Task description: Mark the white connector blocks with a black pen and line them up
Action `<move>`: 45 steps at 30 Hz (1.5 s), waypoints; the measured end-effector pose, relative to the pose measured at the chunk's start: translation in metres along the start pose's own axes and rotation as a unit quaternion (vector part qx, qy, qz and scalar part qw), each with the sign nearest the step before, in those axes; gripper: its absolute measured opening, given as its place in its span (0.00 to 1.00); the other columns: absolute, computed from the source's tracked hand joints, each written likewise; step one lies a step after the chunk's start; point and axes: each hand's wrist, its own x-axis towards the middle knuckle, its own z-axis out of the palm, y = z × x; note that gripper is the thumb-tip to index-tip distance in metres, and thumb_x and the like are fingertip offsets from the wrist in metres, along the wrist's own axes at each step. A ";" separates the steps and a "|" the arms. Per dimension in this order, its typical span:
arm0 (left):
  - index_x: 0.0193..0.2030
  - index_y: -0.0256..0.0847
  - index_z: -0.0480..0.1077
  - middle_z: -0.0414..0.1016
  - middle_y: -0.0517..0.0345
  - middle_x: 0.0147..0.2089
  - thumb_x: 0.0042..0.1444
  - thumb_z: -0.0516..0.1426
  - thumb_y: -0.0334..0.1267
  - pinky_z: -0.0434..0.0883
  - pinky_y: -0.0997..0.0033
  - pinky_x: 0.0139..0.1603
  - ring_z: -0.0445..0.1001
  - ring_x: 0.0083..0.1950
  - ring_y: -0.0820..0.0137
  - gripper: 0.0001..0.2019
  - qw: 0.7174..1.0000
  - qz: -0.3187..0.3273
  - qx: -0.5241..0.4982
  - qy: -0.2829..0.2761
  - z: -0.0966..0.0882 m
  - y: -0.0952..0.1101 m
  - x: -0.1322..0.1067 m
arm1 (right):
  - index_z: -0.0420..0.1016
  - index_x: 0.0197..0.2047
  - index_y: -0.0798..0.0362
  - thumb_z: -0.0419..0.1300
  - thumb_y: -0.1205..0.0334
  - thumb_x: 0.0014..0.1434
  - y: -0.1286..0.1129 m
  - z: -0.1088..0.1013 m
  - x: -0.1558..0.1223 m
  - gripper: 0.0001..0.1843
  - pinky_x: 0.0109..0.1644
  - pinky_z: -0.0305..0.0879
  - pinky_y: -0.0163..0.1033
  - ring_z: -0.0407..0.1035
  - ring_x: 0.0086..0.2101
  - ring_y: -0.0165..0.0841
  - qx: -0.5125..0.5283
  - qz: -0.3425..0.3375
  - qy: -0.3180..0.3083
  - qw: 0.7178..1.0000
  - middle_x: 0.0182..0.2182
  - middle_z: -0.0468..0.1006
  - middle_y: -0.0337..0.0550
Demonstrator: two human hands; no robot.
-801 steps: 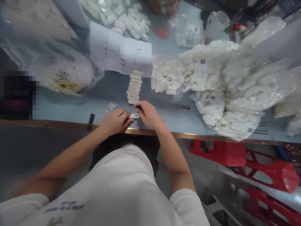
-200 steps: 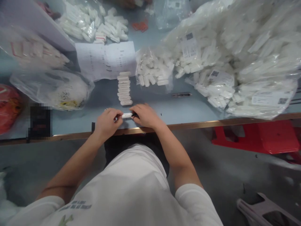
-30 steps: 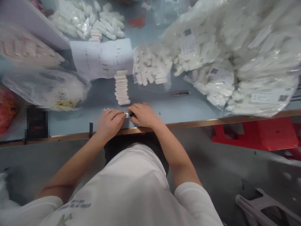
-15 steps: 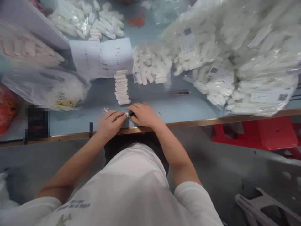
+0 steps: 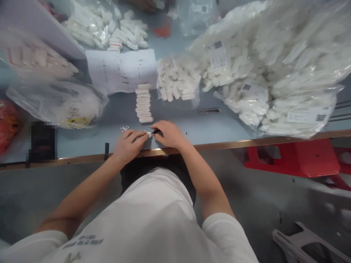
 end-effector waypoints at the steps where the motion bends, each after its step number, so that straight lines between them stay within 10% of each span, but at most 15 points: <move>1: 0.55 0.46 0.72 0.78 0.52 0.53 0.65 0.52 0.34 0.69 0.61 0.53 0.72 0.48 0.65 0.14 1.000 -0.005 -0.005 0.011 0.002 0.000 -0.001 | 0.75 0.47 0.54 0.56 0.64 0.60 -0.001 -0.001 0.000 0.13 0.48 0.64 0.41 0.71 0.41 0.35 0.017 0.002 0.017 1.000 0.40 0.79 0.46; 14: 0.53 0.42 0.73 0.78 0.48 0.47 0.64 0.55 0.49 0.66 0.56 0.55 0.72 0.48 0.59 0.17 0.988 -0.150 -0.001 0.047 0.010 0.003 -0.004 | 0.79 0.45 0.48 0.47 0.38 0.67 -0.005 -0.008 -0.006 0.27 0.41 0.69 0.40 0.71 0.32 0.32 0.106 0.075 0.118 0.985 0.29 0.75 0.41; 23: 0.47 0.42 0.76 0.77 0.50 0.42 0.63 0.55 0.52 0.67 0.58 0.49 0.70 0.43 0.61 0.17 0.987 -0.145 -0.028 0.057 0.011 -0.002 -0.002 | 0.73 0.42 0.49 0.59 0.42 0.61 -0.020 0.010 0.004 0.19 0.41 0.69 0.38 0.73 0.37 0.32 0.140 0.160 0.112 0.971 0.39 0.78 0.42; 45: 0.48 0.42 0.76 0.76 0.49 0.43 0.64 0.54 0.50 0.66 0.58 0.48 0.69 0.44 0.60 0.16 0.986 -0.153 -0.055 0.046 0.011 -0.001 -0.004 | 0.71 0.37 0.48 0.52 0.48 0.66 -0.023 0.019 0.003 0.15 0.37 0.66 0.37 0.71 0.29 0.32 0.020 0.172 0.074 0.982 0.31 0.79 0.41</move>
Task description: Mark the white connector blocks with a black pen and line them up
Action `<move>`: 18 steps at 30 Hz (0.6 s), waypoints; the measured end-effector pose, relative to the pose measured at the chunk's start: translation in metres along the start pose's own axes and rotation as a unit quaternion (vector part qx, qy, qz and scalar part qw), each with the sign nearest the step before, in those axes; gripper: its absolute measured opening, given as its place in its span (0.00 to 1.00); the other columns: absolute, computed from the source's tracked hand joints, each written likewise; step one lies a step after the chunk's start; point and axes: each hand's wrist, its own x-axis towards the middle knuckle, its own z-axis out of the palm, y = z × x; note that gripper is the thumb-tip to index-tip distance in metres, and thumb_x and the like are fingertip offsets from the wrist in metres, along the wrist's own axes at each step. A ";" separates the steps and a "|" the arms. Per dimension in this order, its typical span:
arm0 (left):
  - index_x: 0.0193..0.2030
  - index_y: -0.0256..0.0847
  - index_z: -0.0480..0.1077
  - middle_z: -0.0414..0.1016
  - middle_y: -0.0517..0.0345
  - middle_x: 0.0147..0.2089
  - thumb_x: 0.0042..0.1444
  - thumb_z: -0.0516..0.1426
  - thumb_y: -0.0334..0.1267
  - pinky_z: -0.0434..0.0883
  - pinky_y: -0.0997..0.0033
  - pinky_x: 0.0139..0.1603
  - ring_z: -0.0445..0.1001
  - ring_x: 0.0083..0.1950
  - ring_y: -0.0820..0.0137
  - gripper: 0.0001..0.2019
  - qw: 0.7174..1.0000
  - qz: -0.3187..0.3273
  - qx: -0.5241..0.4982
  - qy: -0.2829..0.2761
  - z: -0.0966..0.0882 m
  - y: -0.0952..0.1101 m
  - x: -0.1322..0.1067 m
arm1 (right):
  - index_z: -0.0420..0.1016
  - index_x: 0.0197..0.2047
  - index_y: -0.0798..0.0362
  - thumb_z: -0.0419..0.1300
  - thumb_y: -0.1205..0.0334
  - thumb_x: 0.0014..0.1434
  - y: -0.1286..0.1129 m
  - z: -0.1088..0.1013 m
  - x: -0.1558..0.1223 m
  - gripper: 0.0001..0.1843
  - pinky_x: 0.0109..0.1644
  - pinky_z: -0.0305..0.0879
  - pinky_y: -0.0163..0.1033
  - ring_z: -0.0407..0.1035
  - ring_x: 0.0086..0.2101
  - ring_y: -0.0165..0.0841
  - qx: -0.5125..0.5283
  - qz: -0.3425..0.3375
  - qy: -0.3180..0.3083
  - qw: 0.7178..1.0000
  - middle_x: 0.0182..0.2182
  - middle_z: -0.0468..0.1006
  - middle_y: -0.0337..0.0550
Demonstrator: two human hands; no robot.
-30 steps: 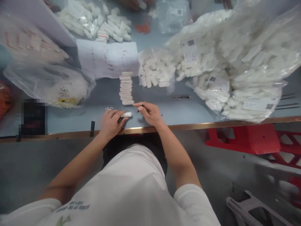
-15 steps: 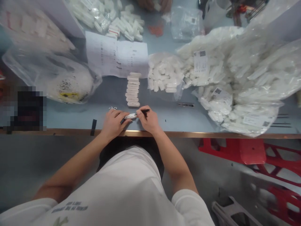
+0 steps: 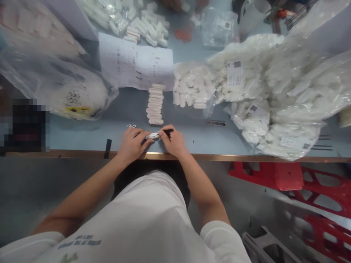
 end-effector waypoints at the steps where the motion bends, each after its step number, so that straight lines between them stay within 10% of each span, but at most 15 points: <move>1: 0.48 0.42 0.76 0.76 0.49 0.43 0.64 0.54 0.50 0.66 0.58 0.48 0.69 0.44 0.60 0.16 1.000 0.000 -0.001 0.000 0.000 0.000 0.000 | 0.71 0.37 0.48 0.52 0.48 0.66 0.000 0.000 0.000 0.14 0.38 0.66 0.37 0.72 0.30 0.32 0.000 0.000 0.002 1.000 0.32 0.79 0.41; 18: 0.47 0.41 0.76 0.76 0.49 0.42 0.65 0.54 0.49 0.65 0.59 0.48 0.68 0.43 0.61 0.16 1.000 0.007 -0.008 -0.003 0.000 0.000 0.001 | 0.73 0.35 0.49 0.52 0.49 0.67 0.004 0.002 0.002 0.16 0.39 0.66 0.37 0.72 0.33 0.32 -0.012 -0.032 0.004 0.999 0.33 0.78 0.42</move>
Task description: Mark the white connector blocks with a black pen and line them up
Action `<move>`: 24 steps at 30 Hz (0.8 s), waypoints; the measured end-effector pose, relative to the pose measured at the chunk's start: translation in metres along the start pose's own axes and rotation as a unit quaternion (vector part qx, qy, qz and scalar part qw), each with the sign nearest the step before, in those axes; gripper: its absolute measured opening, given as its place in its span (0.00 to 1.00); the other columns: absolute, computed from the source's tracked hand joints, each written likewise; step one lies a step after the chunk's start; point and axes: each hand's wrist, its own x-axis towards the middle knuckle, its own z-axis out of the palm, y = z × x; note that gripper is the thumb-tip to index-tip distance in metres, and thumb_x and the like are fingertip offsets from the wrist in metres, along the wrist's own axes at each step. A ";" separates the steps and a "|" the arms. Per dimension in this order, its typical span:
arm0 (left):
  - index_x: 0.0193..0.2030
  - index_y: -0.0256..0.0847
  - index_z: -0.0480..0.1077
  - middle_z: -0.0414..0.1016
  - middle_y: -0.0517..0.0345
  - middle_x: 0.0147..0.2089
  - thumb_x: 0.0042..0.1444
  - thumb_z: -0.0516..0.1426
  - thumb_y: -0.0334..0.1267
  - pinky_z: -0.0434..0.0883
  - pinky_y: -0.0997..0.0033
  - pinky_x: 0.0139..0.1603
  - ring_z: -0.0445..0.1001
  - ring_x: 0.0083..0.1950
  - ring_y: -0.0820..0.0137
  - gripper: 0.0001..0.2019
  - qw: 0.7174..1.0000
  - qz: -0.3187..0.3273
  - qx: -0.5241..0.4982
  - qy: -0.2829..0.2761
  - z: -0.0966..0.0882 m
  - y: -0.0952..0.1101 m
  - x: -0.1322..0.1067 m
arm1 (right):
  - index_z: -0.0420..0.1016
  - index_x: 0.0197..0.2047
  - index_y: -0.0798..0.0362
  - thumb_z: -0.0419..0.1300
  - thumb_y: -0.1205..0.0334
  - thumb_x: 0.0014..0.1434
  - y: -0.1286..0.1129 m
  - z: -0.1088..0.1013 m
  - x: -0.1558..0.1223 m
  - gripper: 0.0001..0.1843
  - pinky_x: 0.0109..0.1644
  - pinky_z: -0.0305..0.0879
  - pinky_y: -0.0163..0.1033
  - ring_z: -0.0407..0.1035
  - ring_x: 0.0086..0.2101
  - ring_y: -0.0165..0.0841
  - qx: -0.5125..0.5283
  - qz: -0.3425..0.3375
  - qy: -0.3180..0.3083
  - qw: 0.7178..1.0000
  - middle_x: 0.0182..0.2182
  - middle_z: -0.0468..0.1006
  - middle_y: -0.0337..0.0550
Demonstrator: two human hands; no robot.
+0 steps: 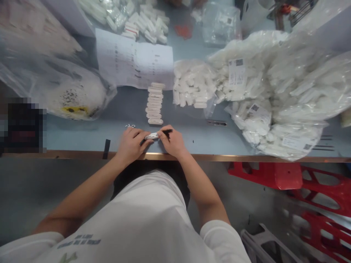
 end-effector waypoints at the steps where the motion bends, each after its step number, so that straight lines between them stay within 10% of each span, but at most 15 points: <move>1: 0.47 0.41 0.76 0.76 0.50 0.41 0.65 0.54 0.49 0.65 0.59 0.48 0.68 0.43 0.61 0.16 1.000 0.002 -0.001 0.003 0.000 0.000 0.000 | 0.73 0.35 0.49 0.52 0.49 0.67 0.000 0.000 0.000 0.16 0.40 0.66 0.37 0.72 0.33 0.32 -0.001 -0.003 -0.001 1.000 0.33 0.78 0.42; 24: 0.46 0.42 0.76 0.77 0.51 0.40 0.65 0.54 0.49 0.64 0.61 0.44 0.68 0.40 0.62 0.16 1.000 0.014 0.010 0.009 -0.001 -0.001 0.002 | 0.72 0.37 0.49 0.48 0.47 0.69 0.001 0.007 0.000 0.19 0.42 0.66 0.37 0.73 0.36 0.34 -0.014 -0.028 -0.026 0.999 0.35 0.78 0.44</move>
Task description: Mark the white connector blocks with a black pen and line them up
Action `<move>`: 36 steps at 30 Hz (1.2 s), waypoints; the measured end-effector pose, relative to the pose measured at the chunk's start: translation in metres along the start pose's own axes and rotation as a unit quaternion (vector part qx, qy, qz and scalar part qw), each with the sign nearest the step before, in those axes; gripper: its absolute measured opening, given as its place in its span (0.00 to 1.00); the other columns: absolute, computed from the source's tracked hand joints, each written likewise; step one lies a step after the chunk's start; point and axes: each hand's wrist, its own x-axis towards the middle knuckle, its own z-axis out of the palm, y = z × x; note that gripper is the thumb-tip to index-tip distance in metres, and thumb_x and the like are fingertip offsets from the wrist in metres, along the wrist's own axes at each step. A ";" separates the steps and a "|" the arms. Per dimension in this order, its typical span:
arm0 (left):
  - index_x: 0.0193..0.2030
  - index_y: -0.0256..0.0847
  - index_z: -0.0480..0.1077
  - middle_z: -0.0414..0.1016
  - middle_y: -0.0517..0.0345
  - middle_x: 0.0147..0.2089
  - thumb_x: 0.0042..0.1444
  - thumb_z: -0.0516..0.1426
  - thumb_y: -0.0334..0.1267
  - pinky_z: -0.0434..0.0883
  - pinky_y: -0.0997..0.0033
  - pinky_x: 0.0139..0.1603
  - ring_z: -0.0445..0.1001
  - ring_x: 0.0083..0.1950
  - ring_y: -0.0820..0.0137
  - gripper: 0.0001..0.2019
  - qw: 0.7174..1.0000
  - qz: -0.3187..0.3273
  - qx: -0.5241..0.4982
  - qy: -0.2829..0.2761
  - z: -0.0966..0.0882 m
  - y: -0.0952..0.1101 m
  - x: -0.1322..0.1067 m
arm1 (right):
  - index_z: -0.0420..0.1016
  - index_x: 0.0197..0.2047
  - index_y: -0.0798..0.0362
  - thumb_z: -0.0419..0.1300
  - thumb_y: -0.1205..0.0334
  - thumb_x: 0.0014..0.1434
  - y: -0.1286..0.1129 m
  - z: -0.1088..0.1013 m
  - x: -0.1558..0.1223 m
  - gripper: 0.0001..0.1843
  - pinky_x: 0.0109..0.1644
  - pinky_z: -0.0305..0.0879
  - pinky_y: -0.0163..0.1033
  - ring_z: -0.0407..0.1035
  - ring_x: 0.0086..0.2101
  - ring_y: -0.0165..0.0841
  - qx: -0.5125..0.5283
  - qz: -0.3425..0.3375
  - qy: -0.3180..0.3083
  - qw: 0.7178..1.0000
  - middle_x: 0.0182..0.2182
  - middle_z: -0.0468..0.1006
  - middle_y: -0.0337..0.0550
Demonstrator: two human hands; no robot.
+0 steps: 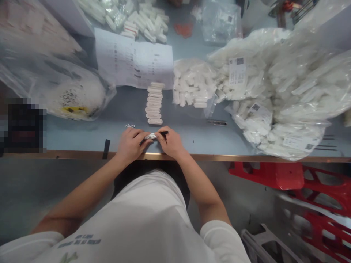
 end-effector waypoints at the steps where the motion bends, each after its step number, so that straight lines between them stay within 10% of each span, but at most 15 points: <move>1: 0.46 0.41 0.76 0.77 0.50 0.40 0.65 0.54 0.49 0.64 0.61 0.44 0.68 0.41 0.62 0.15 1.000 0.000 0.002 0.002 0.000 0.000 0.000 | 0.72 0.38 0.49 0.48 0.47 0.69 0.000 0.001 0.000 0.18 0.43 0.66 0.38 0.73 0.37 0.34 0.001 -0.006 -0.001 1.000 0.35 0.78 0.44; 36: 0.45 0.42 0.76 0.77 0.50 0.40 0.65 0.53 0.50 0.63 0.61 0.42 0.68 0.40 0.61 0.16 1.000 -0.009 0.011 -0.003 0.000 0.002 0.000 | 0.72 0.38 0.50 0.48 0.42 0.68 -0.002 -0.002 0.000 0.22 0.38 0.66 0.36 0.71 0.31 0.31 0.033 0.021 0.025 0.999 0.34 0.77 0.42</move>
